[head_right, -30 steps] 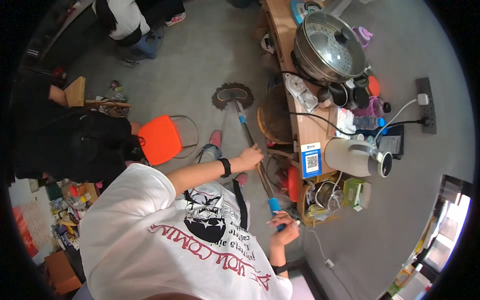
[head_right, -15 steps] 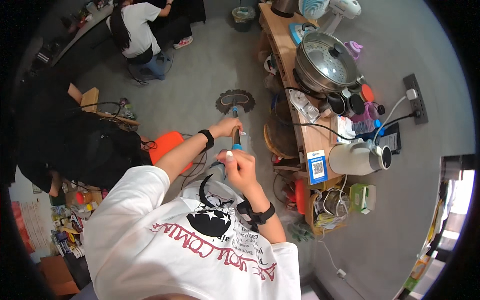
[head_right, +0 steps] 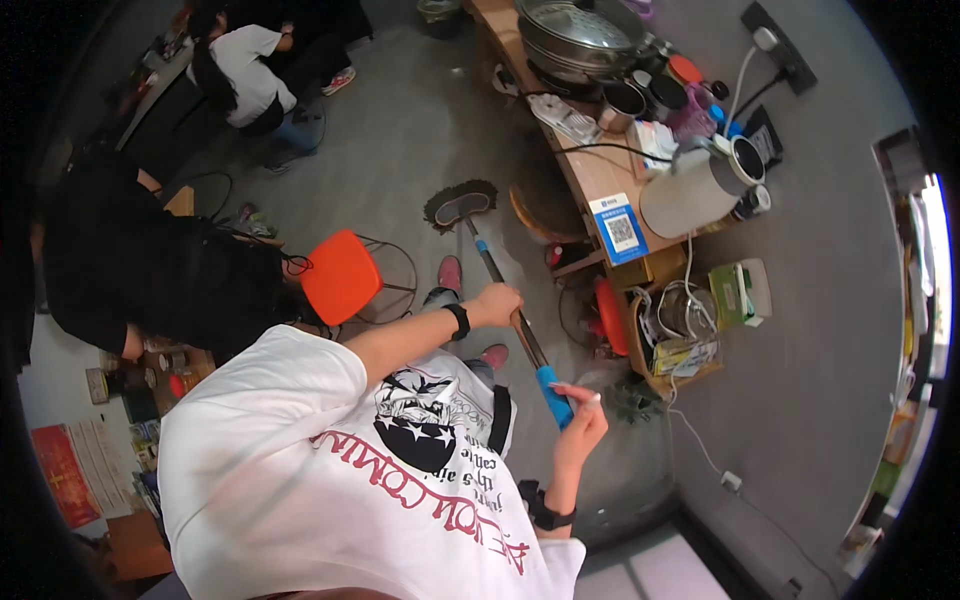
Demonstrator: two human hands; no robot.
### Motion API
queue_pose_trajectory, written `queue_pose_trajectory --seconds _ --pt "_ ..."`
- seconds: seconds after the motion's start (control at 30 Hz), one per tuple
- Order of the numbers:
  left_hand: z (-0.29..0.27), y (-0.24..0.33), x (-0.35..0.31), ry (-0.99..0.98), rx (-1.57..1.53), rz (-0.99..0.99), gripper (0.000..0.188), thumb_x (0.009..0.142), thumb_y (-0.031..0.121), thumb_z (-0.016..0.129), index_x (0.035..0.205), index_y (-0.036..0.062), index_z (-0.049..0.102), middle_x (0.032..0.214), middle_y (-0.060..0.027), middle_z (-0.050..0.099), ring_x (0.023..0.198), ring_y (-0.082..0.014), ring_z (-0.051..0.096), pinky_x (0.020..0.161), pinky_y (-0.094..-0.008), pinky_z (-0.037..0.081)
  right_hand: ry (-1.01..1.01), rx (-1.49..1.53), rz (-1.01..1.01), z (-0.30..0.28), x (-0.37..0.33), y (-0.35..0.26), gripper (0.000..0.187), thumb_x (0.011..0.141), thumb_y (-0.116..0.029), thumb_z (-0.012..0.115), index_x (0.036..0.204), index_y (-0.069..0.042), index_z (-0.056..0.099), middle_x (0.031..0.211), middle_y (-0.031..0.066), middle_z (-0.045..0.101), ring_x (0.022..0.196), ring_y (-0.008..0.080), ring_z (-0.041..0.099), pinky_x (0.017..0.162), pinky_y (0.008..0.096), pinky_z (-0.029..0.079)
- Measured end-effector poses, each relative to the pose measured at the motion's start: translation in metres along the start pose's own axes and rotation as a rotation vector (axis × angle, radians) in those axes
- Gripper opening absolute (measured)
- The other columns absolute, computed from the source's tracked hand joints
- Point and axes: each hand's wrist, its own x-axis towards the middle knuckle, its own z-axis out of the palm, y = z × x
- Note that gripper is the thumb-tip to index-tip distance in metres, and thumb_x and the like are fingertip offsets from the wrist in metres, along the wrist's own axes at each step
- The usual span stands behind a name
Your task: The person assembles a mop by screwing the handle segments together and attaching the mop head, while periodically rinsing their hands at a sink.
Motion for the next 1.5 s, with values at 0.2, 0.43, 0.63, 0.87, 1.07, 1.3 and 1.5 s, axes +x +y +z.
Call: queue_pose_trajectory --seconds 0.2,0.43,0.63,0.87,1.07,1.3,1.5 --pt "0.052 -0.001 -0.011 0.050 0.035 0.001 0.012 0.058 0.018 0.062 0.063 0.0069 0.061 0.069 -0.0091 0.057 0.072 -0.0299 0.057 0.065 -0.0370 0.048 -0.002 -0.327 0.092 -0.006 -0.029 0.016 0.029 0.085 -0.023 0.042 0.085 0.001 0.060 0.093 0.0145 0.059 0.086 0.0244 0.057 0.078 0.0314 0.042" --pt "0.013 -0.069 0.011 0.019 -0.005 -0.106 0.050 0.064 0.022 0.065 0.109 0.0063 0.050 0.107 -0.0149 0.052 0.104 -0.0316 0.048 0.079 -0.0383 0.045 0.016 -0.480 0.100 0.060 0.039 0.019 0.015 0.079 -0.011 0.051 0.083 0.001 0.060 0.078 0.0135 0.061 0.072 0.0232 0.060 0.066 0.0296 0.045" --pt "-0.223 -0.093 -0.004 0.087 -0.463 -0.005 0.059 0.072 0.024 0.060 0.122 0.0014 0.038 0.113 -0.0185 0.048 0.101 -0.0304 0.049 0.085 -0.0358 0.040 -0.157 -0.608 -0.084 0.168 0.145 -0.003 0.013 0.078 -0.012 0.054 0.081 0.000 0.060 0.074 0.0149 0.060 0.068 0.0284 0.059 0.060 0.0326 0.045" --pt "-0.423 -0.047 -0.038 0.856 -1.231 1.423 0.073 0.080 0.059 0.037 0.115 -0.0052 0.043 0.113 -0.0257 0.044 0.105 -0.0384 0.044 0.085 -0.0490 0.036 -0.302 -0.541 -0.355 0.295 0.256 0.036 0.019 0.079 -0.016 0.055 0.084 0.003 0.059 0.079 0.0187 0.060 0.069 0.0324 0.059 0.061 0.0354 0.046" --pt "-0.437 -0.026 -0.024 0.981 -1.207 1.772 0.069 0.083 0.056 0.033 0.109 -0.0060 0.048 0.115 -0.0278 0.041 0.100 -0.0402 0.046 0.081 -0.0502 0.038 -0.525 -0.423 0.212 0.323 0.297 0.098 0.034 0.079 -0.020 0.056 0.107 -0.001 0.053 0.080 0.0157 0.060 0.061 0.0190 0.061 0.055 0.0310 0.048" --pt "-0.407 0.041 -0.013 0.889 -1.209 1.833 0.067 0.084 0.055 0.031 0.108 -0.0042 0.049 0.114 -0.0259 0.043 0.100 -0.0367 0.047 0.080 -0.0464 0.040 -0.504 -0.445 0.240 0.228 0.297 0.130 0.033 0.078 -0.018 0.057 0.108 -0.004 0.053 0.077 0.0125 0.058 0.052 0.0179 0.059 0.044 0.0286 0.048" --pt "-0.368 0.134 0.001 0.770 -1.236 1.882 0.065 0.085 0.054 0.029 0.108 -0.0027 0.051 0.113 -0.0243 0.044 0.099 -0.0338 0.049 0.079 -0.0431 0.041 -0.499 -0.471 0.256 0.096 0.221 0.096 0.032 0.078 -0.020 0.059 0.107 -0.006 0.054 0.068 0.0082 0.056 0.048 0.0144 0.056 0.042 0.0274 0.046"
